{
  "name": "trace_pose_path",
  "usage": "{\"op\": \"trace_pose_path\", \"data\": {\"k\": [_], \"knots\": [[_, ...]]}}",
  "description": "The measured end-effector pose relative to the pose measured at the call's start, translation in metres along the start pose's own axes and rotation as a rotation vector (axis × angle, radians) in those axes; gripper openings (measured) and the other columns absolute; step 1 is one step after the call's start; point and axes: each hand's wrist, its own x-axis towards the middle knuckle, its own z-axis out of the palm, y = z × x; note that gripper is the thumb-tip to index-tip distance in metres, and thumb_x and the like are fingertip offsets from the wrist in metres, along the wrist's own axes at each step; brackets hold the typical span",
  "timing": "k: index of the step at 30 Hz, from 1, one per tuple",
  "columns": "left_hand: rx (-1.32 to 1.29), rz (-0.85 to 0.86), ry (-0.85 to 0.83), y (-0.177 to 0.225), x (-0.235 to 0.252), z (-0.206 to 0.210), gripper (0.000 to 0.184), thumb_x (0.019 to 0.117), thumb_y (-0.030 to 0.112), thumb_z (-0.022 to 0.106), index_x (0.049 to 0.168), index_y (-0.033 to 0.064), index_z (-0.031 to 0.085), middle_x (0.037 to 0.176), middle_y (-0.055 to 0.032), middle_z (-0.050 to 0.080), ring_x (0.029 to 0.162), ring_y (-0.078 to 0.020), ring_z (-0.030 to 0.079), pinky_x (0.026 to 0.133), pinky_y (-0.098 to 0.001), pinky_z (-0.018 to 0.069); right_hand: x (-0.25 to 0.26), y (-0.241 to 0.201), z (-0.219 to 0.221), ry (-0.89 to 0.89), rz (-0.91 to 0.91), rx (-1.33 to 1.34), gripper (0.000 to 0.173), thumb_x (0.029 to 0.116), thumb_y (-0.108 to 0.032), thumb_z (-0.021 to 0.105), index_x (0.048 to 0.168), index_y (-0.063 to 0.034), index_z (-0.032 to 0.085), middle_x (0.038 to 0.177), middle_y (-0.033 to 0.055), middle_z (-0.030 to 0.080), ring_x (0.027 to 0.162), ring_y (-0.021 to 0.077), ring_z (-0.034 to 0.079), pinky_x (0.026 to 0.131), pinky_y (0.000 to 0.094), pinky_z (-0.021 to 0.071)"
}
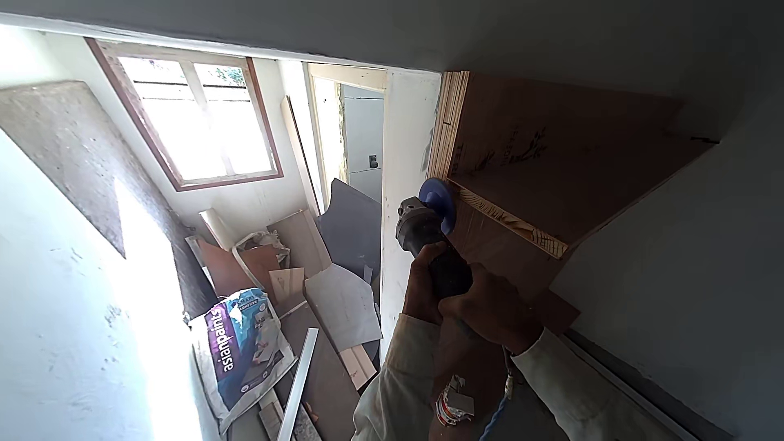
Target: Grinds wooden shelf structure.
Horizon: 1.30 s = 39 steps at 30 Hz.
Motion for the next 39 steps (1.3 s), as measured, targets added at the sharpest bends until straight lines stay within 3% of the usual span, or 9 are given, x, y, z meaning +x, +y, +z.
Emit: {"op": "trace_pose_path", "data": {"k": [23,31,36,39], "knots": [[0.0,-0.011,0.058,-0.01,0.014,-0.01,0.014,0.0955,0.024,0.056,0.096,0.0106,0.061,0.076,-0.0082,0.066,0.063,-0.0165,0.067,0.055,-0.0322,0.0576,0.02,0.015,0.009,-0.059,-0.008,0.06,0.063,0.0764,-0.039,0.086,0.124,-0.007,0.06,0.095,0.011,0.068,0.093,0.0272,0.068,0.079,0.0499,0.0529],[0.046,0.025,0.107,-0.027,0.013,-0.031,0.026,0.0885,0.026,0.066,0.109,0.0113,0.06,0.082,-0.0087,0.067,0.065,-0.017,0.068,0.054,-0.0329,0.0575,0.024,0.027,0.022,-0.108,0.012,0.042,0.062,0.0768,-0.039,0.086,0.123,-0.0067,0.061,0.098,0.0114,0.069,0.094,0.0274,0.068,0.081,0.0503,0.0533],[0.0,-0.015,0.094,-0.028,0.006,-0.032,0.022,0.089,0.027,0.066,0.103,0.011,0.062,0.08,-0.0089,0.067,0.064,-0.017,0.068,0.054,-0.0331,0.0575,0.02,0.031,0.027,-0.079,-0.016,0.045,0.065,0.0732,-0.039,0.087,0.124,-0.0065,0.061,0.096,0.011,0.069,0.093,0.0272,0.068,0.08,0.0506,0.0539],[0.053,0.013,0.087,-0.016,0.002,-0.021,0.021,0.0901,0.029,0.065,0.103,0.013,0.063,0.079,-0.0062,0.068,0.063,-0.0145,0.068,0.053,-0.0308,0.0574,0.014,0.02,0.018,-0.051,-0.036,0.061,0.064,0.0761,-0.037,0.087,0.126,-0.0062,0.06,0.096,0.0121,0.069,0.092,0.0281,0.068,0.08,0.0508,0.0531]]}}
